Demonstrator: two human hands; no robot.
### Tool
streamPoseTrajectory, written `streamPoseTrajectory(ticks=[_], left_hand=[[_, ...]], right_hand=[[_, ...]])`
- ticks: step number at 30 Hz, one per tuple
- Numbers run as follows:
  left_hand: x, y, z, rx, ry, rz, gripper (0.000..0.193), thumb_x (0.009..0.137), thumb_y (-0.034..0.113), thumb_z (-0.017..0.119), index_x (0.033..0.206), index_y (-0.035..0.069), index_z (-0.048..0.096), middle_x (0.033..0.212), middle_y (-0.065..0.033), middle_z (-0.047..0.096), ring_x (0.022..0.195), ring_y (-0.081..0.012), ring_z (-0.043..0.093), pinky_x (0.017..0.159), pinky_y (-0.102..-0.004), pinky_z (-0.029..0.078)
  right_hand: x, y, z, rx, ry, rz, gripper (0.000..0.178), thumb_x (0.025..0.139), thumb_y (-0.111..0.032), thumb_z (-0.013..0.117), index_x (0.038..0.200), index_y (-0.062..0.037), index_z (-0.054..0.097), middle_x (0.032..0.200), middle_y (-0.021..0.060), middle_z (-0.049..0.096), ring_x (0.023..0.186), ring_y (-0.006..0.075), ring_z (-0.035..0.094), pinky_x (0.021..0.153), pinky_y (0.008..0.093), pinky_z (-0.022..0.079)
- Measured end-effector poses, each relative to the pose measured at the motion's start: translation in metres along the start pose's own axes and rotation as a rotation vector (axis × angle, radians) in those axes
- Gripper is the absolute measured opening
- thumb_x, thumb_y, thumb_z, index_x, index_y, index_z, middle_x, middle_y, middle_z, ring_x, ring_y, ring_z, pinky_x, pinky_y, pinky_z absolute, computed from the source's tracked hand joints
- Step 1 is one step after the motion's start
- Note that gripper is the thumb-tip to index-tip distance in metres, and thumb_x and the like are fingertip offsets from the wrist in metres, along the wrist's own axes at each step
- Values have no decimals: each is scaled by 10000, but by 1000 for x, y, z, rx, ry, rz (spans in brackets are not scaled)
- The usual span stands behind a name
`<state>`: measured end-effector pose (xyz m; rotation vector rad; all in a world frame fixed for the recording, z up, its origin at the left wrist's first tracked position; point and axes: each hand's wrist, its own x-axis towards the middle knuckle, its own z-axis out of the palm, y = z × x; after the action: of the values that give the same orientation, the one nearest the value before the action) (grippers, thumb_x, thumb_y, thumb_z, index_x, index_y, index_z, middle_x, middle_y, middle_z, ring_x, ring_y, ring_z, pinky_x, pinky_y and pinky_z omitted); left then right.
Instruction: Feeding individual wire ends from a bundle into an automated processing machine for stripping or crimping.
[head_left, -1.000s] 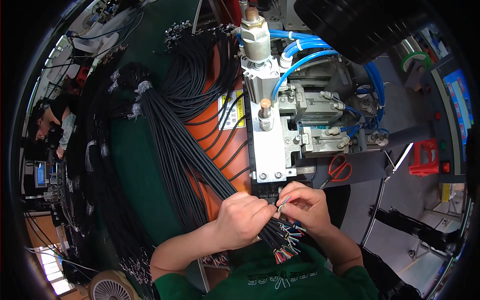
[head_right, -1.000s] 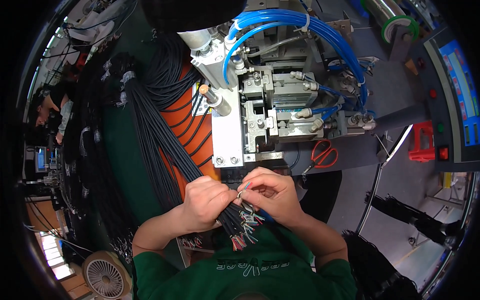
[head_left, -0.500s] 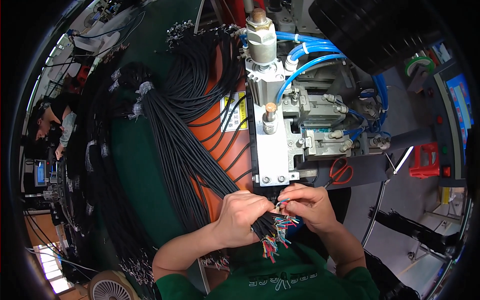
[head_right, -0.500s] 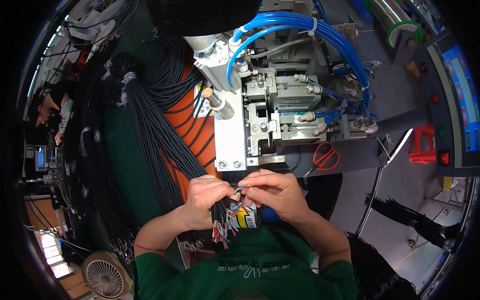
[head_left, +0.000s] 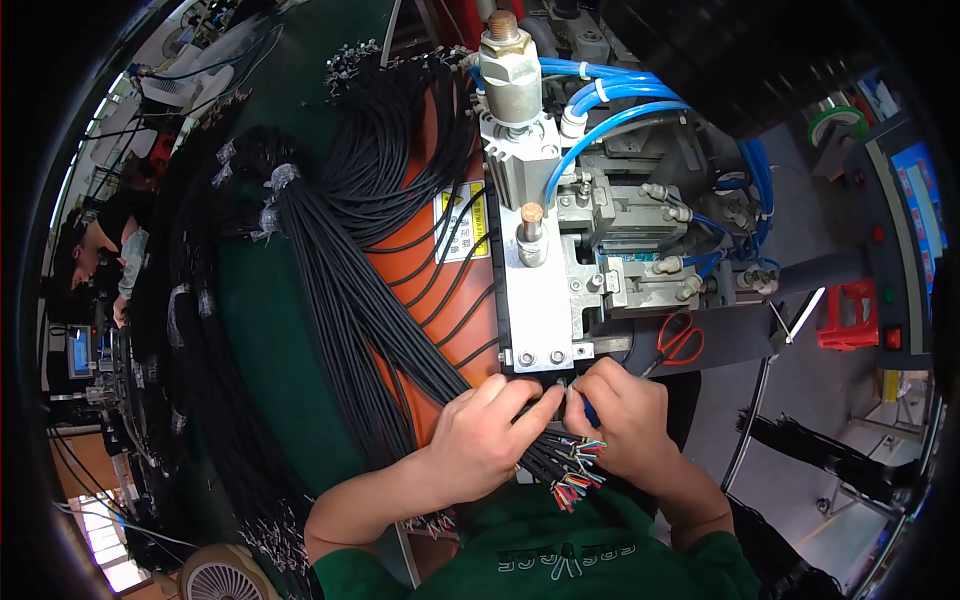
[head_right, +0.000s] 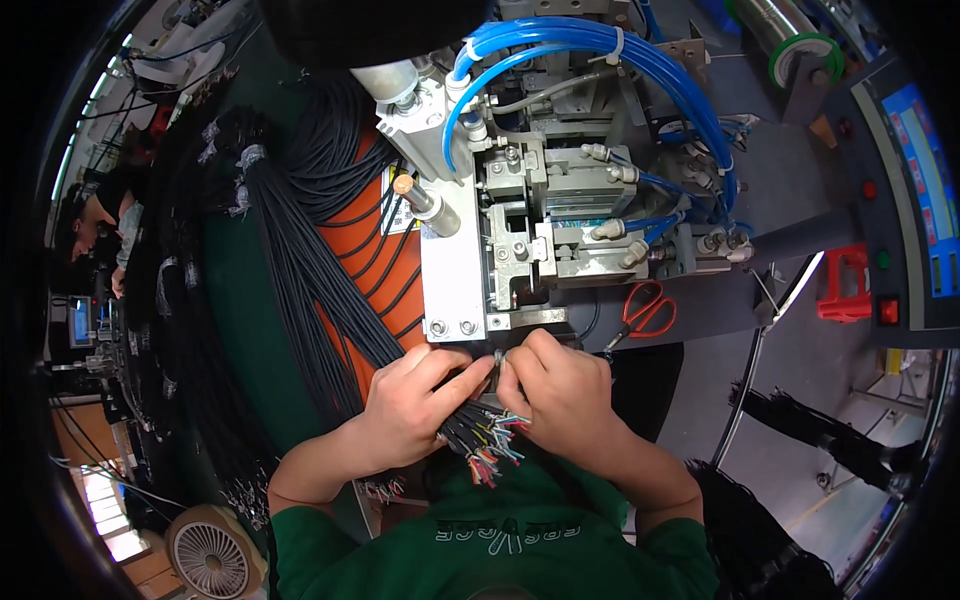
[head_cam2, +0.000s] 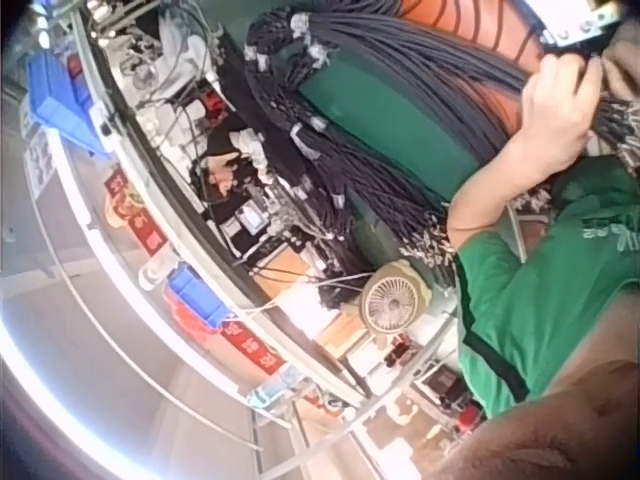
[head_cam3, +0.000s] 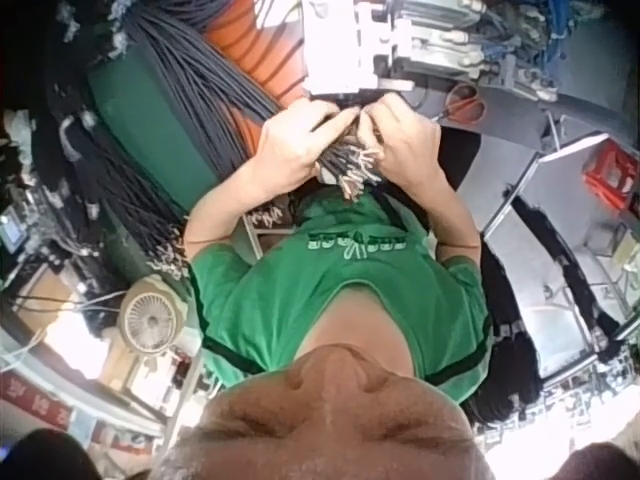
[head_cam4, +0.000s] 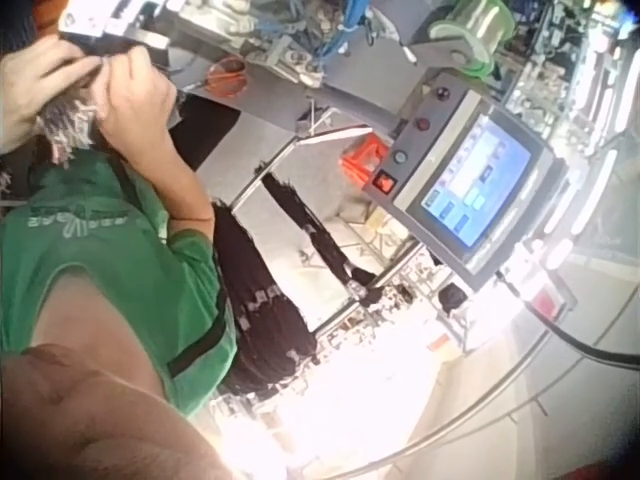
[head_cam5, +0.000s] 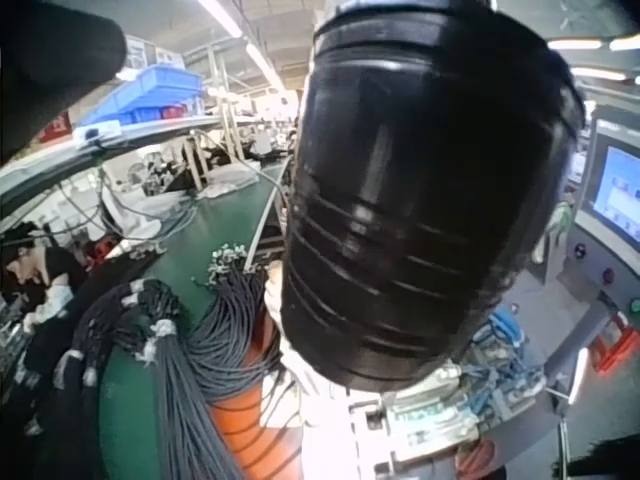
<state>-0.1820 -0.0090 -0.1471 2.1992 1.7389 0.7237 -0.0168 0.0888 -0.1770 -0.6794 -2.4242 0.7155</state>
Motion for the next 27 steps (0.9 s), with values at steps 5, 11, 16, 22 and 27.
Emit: streamPoseTrajectory(ticks=[5,11,16,22,27], left_hand=[[-1,0,5,146,-21,108,405,694,99,586,1081,-8,635,939,-81,590,768,-176,562,592,-264,473],[4,3,3,238,-128,160,431,705,90,583,1116,-35,618,910,-81,568,720,-163,527,565,-250,465],[7,11,1,330,-158,114,377,751,96,574,1075,-96,592,785,-63,472,707,-168,490,574,-237,444],[11,13,2,340,-180,88,351,750,92,573,1048,-91,595,793,-69,480,736,-176,515,598,-257,453],[12,8,3,299,-173,106,328,749,90,575,1025,-87,597,817,-75,484,756,-187,522,612,-261,456]], right_hand=[[2,0,-2,3,-84,37,89,759,-95,650,761,-48,575,742,61,532,539,235,587,460,336,452],[-2,4,1,98,-71,64,68,794,-80,628,820,-34,585,794,70,563,561,253,598,483,346,473],[-3,4,3,84,-27,46,76,806,-70,625,854,-16,600,805,71,572,591,245,610,500,337,482],[-1,6,-3,-11,-77,-12,100,814,-90,636,875,-12,621,837,73,583,604,237,618,503,330,481],[-3,9,5,82,22,49,106,805,-78,655,881,-10,625,815,78,606,580,234,619,478,333,468]])
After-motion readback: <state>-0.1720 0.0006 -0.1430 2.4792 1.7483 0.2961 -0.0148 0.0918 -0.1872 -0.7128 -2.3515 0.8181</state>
